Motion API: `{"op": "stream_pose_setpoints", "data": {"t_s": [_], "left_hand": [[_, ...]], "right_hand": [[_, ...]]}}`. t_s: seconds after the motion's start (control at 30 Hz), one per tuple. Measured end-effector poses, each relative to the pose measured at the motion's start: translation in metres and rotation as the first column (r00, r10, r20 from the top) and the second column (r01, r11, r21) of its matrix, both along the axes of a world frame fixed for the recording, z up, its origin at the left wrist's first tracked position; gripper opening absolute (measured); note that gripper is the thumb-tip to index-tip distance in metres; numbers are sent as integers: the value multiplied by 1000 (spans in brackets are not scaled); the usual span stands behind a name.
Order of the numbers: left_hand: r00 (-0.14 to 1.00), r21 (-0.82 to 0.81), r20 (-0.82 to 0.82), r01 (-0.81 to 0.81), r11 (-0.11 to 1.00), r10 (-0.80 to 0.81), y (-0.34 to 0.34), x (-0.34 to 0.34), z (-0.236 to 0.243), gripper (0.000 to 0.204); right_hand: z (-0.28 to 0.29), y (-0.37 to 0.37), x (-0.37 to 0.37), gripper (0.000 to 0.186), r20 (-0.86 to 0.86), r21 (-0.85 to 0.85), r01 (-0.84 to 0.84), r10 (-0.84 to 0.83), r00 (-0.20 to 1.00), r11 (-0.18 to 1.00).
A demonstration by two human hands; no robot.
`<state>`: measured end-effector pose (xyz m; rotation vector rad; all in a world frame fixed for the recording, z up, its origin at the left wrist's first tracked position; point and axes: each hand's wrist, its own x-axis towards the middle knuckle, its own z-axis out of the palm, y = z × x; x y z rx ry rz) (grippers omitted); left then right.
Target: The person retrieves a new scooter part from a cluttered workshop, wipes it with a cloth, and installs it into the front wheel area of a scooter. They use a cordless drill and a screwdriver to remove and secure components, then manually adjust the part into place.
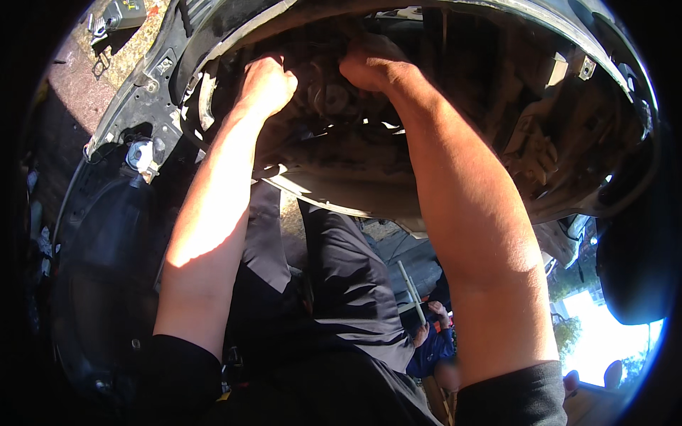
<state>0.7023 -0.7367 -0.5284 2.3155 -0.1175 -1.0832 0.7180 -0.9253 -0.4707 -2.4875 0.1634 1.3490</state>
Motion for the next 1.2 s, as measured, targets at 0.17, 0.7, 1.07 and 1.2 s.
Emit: {"op": "stream_pose_setpoints", "data": {"t_s": [0.17, 0.7, 1.07, 1.2], "left_hand": [[986, 115, -164, 62, 991, -42, 10, 21, 39, 43], [872, 56, -426, 291, 955, -240, 23, 40, 12, 41], [656, -125, -571, -664, 737, 494, 28, 0, 25, 7], [511, -104, -570, -821, 561, 643, 17, -16, 33, 8]], "right_hand": [[0, 1, 1, 31, 26, -5, 57, -57, 998, 998], [-6, -2, -11, 54, 142, 13, 107, -107, 984, 994], [-8, 0, -6, 56, 138, 42, 58, -64, 988, 997], [-4, 2, -9, 50, 180, 35, 112, -117, 977, 993]]}}
